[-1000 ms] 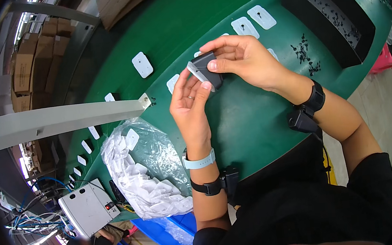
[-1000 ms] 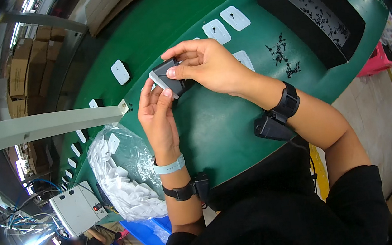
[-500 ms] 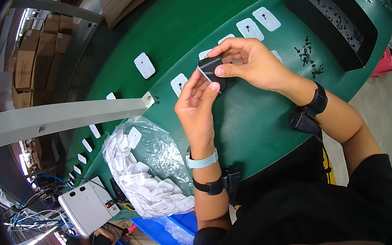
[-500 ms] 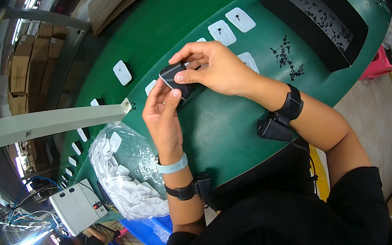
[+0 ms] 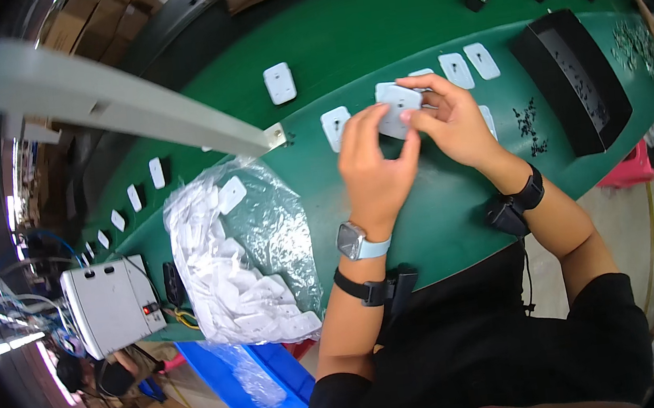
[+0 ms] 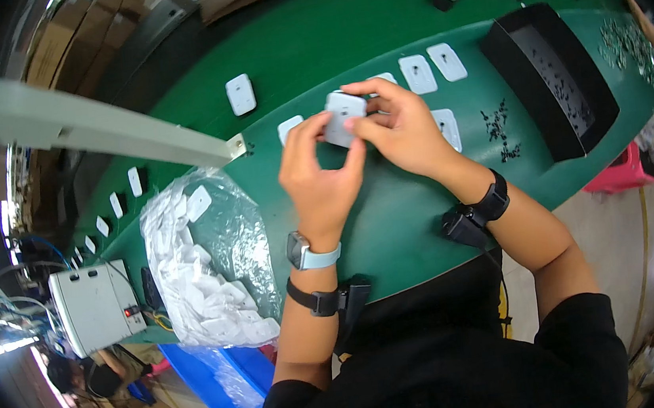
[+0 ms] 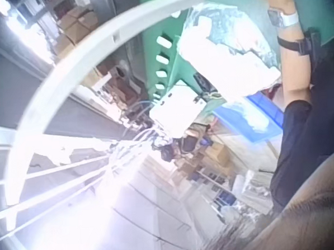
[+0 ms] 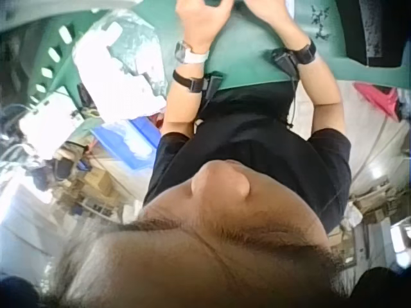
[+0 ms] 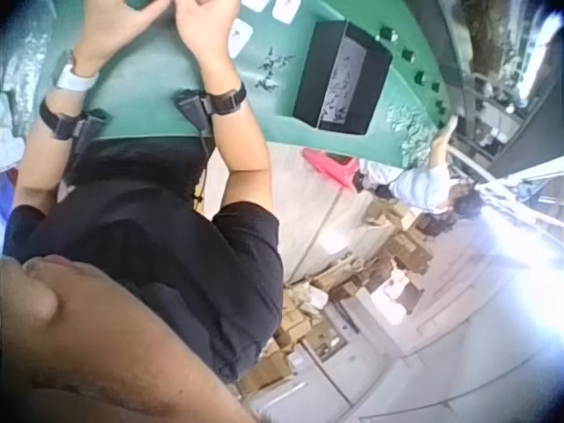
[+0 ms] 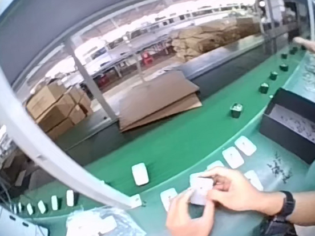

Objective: The person assembles small electronic devices by inserting green circuit boards into white plastic casings. They pick up a casing, insert a board, and place the completed unit on the table, repeating this process for multiple units.

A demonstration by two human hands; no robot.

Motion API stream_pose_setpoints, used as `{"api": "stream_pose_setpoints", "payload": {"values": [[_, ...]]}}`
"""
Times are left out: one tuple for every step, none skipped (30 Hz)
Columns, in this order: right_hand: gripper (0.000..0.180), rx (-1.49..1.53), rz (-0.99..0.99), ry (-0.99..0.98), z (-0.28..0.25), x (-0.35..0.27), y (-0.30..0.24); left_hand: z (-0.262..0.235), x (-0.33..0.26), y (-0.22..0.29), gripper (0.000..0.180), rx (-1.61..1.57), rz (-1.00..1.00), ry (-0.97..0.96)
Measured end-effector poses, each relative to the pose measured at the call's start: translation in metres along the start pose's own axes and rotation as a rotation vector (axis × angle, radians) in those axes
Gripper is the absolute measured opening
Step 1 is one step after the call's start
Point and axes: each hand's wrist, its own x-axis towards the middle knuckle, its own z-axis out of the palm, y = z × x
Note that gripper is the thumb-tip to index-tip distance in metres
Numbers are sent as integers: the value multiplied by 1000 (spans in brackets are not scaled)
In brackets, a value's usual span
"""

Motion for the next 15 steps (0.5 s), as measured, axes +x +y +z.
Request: {"api": "stream_pose_setpoints", "payload": {"values": [[42, -44, 8, 21, -3, 2, 3, 1, 0, 0, 40, -30, 14, -14], [40, -135, -16, 42, -5, 3, 5, 3, -3, -2, 42, -88, -58, -62], [40, -151, -15, 46, -3, 8, 5, 1, -4, 0, 39, -187, -150, -56], [39, -168, -10, 51, -1, 12, 4, 0, -4, 1, 36, -194, -160, -31], [39, -185, -5, 57, 0, 18, 3, -2, -2, 1, 33, -201, -169, -6], [40, -250, -11, 18, -5, 29, 0, -3, 3, 2, 31, -214, -170, 43], [40, -430, -12, -12, -8, 41, -5, -3, 2, 2, 29, -227, -182, 75], [40, -443, -17, -81, -11, 64, -8, -5, 3, 1, 28, -238, -193, 106], [39, -456, -11, -140, -14, 86, -7, -6, 1, -1, 26, -248, -210, 120], [38, -446, 21, -131, -13, 108, -5, -8, 1, -3, 25, -258, -225, 131], [38, -437, 47, -120, -11, 128, -3, -10, 2, -3, 24, -268, -235, 143], [37, -476, 54, -128, -16, 143, 5, -11, 3, -2, 20, -282, -228, 141], [37, -517, 53, -135, -26, 159, 15, -10, 3, -2, 19, -279, -207, 132], [36, -557, 48, -149, -35, 171, 24, -7, 1, -5, 18, -271, -184, 129], [38, -684, 20, -174, -47, 176, 31, -4, 0, -6, 17, -262, -169, 124]]}}
